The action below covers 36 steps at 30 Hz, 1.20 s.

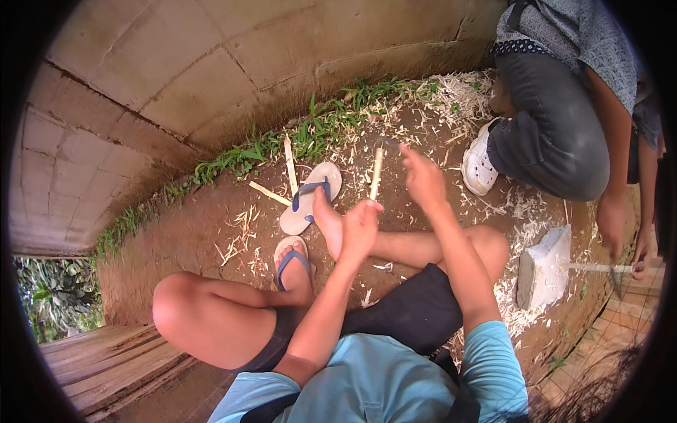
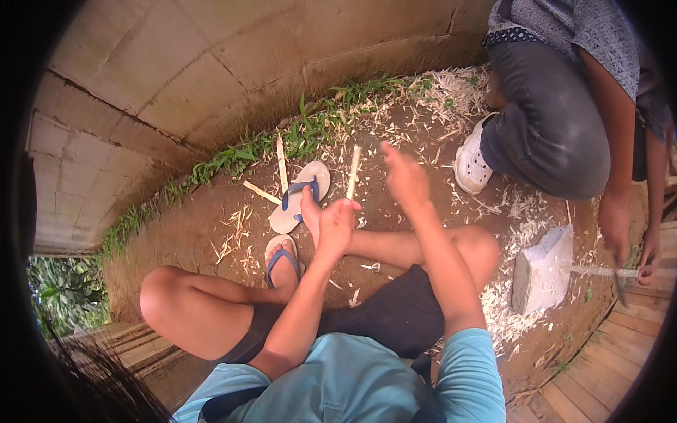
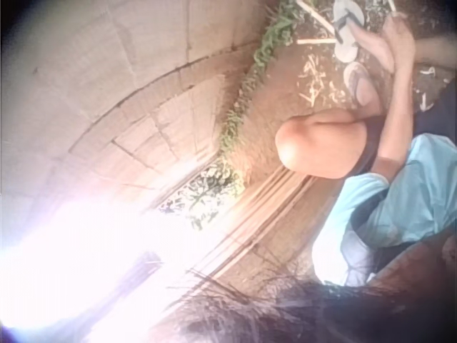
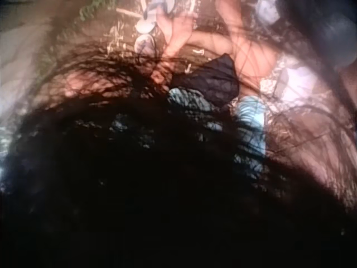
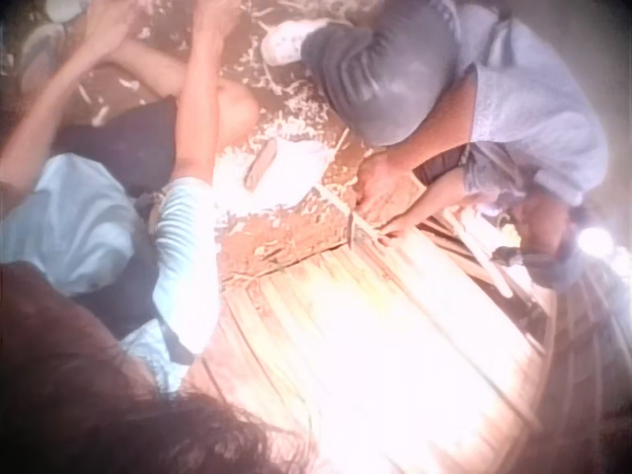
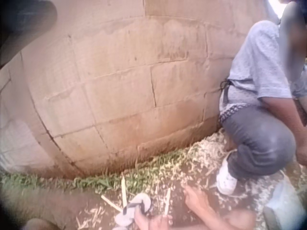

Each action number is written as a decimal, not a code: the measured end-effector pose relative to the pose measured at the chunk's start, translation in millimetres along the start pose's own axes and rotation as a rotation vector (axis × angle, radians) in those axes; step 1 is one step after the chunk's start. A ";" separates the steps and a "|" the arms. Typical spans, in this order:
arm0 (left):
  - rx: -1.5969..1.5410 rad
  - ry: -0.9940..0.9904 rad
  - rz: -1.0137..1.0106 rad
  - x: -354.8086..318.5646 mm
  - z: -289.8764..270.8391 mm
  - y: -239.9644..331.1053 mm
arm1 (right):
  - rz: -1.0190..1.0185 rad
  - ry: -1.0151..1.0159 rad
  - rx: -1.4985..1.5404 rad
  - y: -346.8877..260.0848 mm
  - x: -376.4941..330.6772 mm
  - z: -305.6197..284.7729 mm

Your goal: The person sits on the ground and uses a knife to shave thin strips from a small wooden stick. Another person nearby also shaves wood. The camera wearer repeatedly holds the stick and shaves it, creating wood shavings on the ground.

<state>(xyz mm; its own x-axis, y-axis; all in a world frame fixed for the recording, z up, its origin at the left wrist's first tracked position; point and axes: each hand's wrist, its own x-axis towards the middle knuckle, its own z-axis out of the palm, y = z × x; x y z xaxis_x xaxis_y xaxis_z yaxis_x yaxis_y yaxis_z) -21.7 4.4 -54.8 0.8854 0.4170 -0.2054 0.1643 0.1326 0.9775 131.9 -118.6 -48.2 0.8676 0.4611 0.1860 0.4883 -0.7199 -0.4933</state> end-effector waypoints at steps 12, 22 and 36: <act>-0.444 0.031 -0.304 11.1 -5.6 46.1 | -0.214 -0.219 0.221 -43.6 -42.3 -21.6; -0.322 0.031 -0.295 2.8 -2.8 41.6 | -0.323 -0.177 0.123 -22.2 -31.8 -11.4; -0.275 0.144 -0.394 11.0 -17.5 50.9 | -0.153 -0.080 0.263 -30.6 -38.6 -17.1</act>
<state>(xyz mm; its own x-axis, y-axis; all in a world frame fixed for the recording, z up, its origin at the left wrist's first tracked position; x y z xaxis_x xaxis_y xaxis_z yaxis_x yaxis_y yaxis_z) -11.1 31.5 -8.2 0.7070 0.4050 -0.5797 0.3363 0.5285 0.7795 85.0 -123.2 -25.8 0.7705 0.6010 0.2126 0.5628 -0.4847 -0.6695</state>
